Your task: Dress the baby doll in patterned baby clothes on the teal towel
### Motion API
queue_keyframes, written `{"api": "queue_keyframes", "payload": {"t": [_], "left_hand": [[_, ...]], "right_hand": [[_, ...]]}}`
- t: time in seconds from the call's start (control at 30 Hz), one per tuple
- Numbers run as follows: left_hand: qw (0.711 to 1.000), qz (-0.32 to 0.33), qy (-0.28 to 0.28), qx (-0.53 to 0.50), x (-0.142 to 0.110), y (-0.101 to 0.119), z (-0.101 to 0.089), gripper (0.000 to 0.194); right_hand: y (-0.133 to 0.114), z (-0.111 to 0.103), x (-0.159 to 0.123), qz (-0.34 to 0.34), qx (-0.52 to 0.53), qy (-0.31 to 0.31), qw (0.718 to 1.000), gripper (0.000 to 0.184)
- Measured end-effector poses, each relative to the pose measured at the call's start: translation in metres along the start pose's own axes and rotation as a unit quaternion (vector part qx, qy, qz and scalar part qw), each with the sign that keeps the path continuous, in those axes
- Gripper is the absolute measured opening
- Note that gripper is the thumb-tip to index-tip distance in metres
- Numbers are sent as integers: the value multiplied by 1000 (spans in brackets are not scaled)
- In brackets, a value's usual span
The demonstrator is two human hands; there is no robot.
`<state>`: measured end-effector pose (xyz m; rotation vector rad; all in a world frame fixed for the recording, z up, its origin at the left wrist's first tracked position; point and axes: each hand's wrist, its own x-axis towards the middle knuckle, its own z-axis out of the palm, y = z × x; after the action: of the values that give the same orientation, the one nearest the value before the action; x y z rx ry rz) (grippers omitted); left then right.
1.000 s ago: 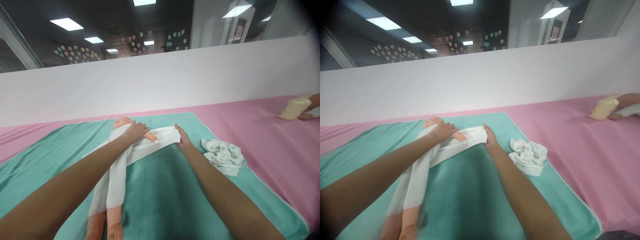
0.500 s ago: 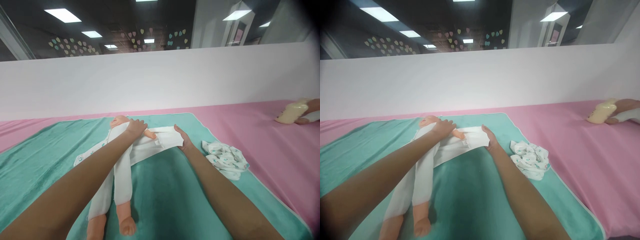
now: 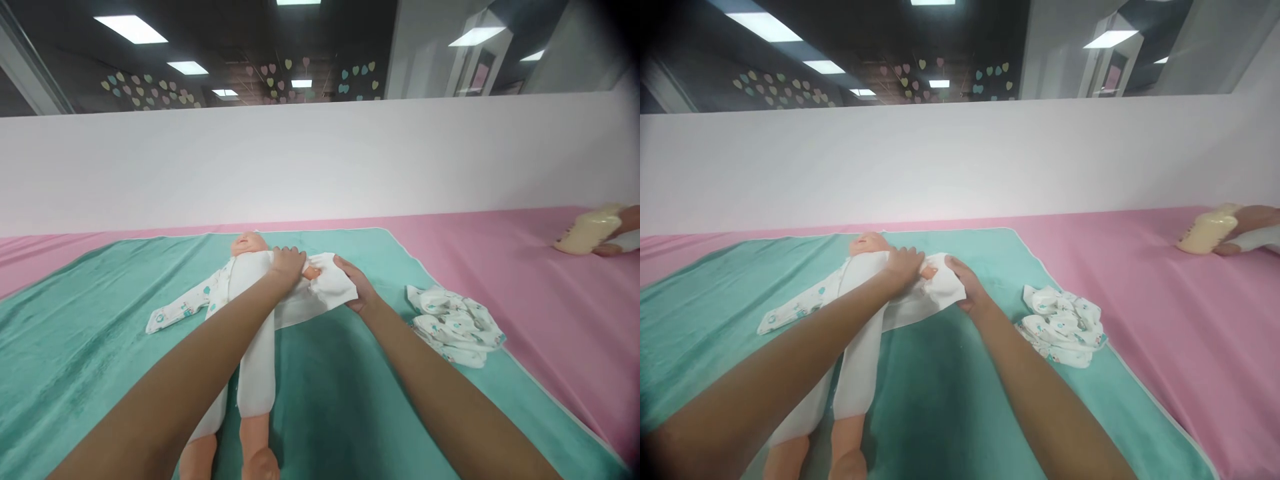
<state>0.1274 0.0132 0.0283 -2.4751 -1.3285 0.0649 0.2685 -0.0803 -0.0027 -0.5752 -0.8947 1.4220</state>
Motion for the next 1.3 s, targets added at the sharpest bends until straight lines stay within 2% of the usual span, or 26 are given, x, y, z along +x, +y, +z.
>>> {"api": "queue_keyframes", "payload": {"t": [0.13, 0.27, 0.37, 0.47, 0.57, 0.67, 0.77, 1.03, 1.2, 1.3], "left_hand": [[999, 35, -1, -34, 0, 2, 7, 34], [996, 70, 1, -52, -6, -3, 3, 33], [996, 75, 12, -54, -13, -6, 1, 31], [995, 85, 32, -47, -20, -7, 0, 30], [993, 96, 67, -31, -24, -4, 1, 34], [989, 119, 82, -14, -22, 4, 4, 30], [986, 144, 78, -24, -14, 11, 8, 21], [991, 78, 79, -76, -4, -4, 6, 36], [985, 128, 48, -106, 2, -7, 11, 30], [981, 156, 6, -111, 8, -5, 15, 20]], "right_hand": [[7, 27, -10, 2, -4, -40, 999, 30], [16, 38, -14, 18, -16, -44, 999, 35], [19, 29, -12, 24, -22, -32, 999, 35], [16, 5, -7, 19, -31, -3, 999, 32], [8, -17, -3, -12, -18, 54, 998, 26], [2, -21, -2, -41, -2, 78, 996, 21], [4, -9, -4, -35, -5, 47, 998, 20], [13, 17, -18, 43, 17, -72, 996, 20], [16, 33, -26, 116, -53, -154, 980, 18], [16, 42, -28, 112, -89, -164, 976, 21]]}}
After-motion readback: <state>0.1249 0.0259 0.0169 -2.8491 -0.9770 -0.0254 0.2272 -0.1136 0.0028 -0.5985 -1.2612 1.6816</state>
